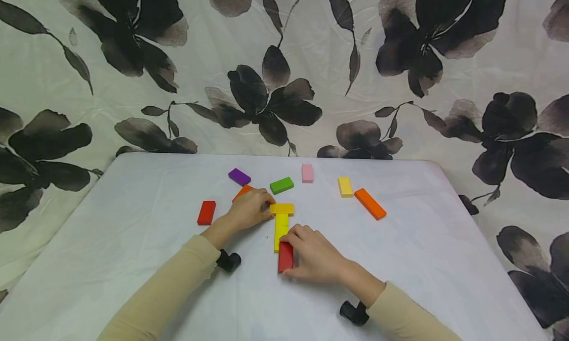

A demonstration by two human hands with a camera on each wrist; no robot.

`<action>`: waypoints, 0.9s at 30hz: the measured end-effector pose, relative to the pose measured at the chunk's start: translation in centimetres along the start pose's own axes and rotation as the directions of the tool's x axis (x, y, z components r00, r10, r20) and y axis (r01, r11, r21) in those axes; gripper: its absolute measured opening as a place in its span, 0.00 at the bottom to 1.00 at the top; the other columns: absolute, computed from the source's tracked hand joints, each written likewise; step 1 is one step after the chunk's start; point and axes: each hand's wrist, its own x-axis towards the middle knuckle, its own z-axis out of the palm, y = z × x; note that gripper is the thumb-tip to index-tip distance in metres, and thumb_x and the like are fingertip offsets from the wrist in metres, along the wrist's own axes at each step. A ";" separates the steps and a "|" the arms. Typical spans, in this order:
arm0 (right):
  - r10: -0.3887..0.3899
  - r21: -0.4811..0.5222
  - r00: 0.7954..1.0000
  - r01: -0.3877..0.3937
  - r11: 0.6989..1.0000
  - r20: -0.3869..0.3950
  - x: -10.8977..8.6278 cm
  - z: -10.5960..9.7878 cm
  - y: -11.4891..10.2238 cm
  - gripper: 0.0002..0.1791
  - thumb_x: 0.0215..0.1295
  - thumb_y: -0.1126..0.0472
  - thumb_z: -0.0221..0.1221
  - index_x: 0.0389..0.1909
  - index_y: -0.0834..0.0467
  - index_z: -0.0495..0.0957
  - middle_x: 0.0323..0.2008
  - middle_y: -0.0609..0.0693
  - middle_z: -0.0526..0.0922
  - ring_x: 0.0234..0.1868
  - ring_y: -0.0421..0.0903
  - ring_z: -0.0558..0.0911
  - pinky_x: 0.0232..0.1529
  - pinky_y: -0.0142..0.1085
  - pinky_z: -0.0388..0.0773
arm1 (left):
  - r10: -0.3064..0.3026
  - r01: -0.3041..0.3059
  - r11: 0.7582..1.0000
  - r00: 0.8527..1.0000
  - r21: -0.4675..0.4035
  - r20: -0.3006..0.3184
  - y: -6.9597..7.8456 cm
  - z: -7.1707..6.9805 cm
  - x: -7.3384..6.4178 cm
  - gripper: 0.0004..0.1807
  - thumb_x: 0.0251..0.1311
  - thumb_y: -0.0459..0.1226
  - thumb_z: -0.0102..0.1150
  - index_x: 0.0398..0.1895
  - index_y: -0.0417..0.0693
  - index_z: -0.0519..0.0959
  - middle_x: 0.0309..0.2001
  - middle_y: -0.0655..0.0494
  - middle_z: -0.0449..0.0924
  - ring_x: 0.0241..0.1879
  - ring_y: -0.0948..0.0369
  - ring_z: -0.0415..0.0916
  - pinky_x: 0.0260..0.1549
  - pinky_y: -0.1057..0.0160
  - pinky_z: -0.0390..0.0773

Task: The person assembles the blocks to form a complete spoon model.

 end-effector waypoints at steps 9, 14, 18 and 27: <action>-0.019 0.005 0.999 0.019 1.000 0.049 -0.2 0.6 -0.8 0.32 0.48 0.42 0.66 0.54 0.52 0.72 0.46 0.41 0.70 0.42 0.36 0.67 0.43 0.30 0.70 | -0.002 0.002 1.000 1.000 0.000 -0.001 -0.1 0.1 0.0 0.20 0.48 0.46 0.68 0.45 0.50 0.81 0.38 0.58 0.77 0.35 0.62 0.71 0.39 0.67 0.76; -0.033 -0.005 0.998 0.033 0.999 0.050 -0.2 0.8 -0.9 0.32 0.49 0.42 0.65 0.53 0.51 0.72 0.46 0.41 0.70 0.42 0.36 0.67 0.42 0.29 0.70 | 0.004 -0.004 1.000 1.000 -0.001 -0.009 -0.1 0.2 0.0 0.19 0.48 0.45 0.68 0.44 0.50 0.81 0.37 0.58 0.77 0.34 0.62 0.71 0.39 0.67 0.76; -0.036 -0.014 0.998 0.037 0.999 0.053 -0.2 1.0 -1.0 0.32 0.49 0.42 0.65 0.54 0.52 0.72 0.45 0.41 0.70 0.42 0.36 0.67 0.41 0.29 0.69 | 0.005 -0.005 1.000 1.000 -0.004 -0.009 -0.2 0.2 0.0 0.19 0.48 0.45 0.68 0.44 0.50 0.81 0.37 0.58 0.77 0.34 0.62 0.71 0.39 0.66 0.76; -0.057 -0.034 0.998 0.058 0.998 0.031 -0.2 1.3 -1.0 0.32 0.48 0.42 0.66 0.53 0.53 0.72 0.46 0.42 0.70 0.43 0.36 0.66 0.41 0.29 0.68 | 0.005 -0.005 1.000 1.000 -0.003 -0.008 -0.2 0.2 0.0 0.19 0.48 0.45 0.68 0.44 0.49 0.81 0.36 0.58 0.77 0.34 0.62 0.71 0.39 0.66 0.76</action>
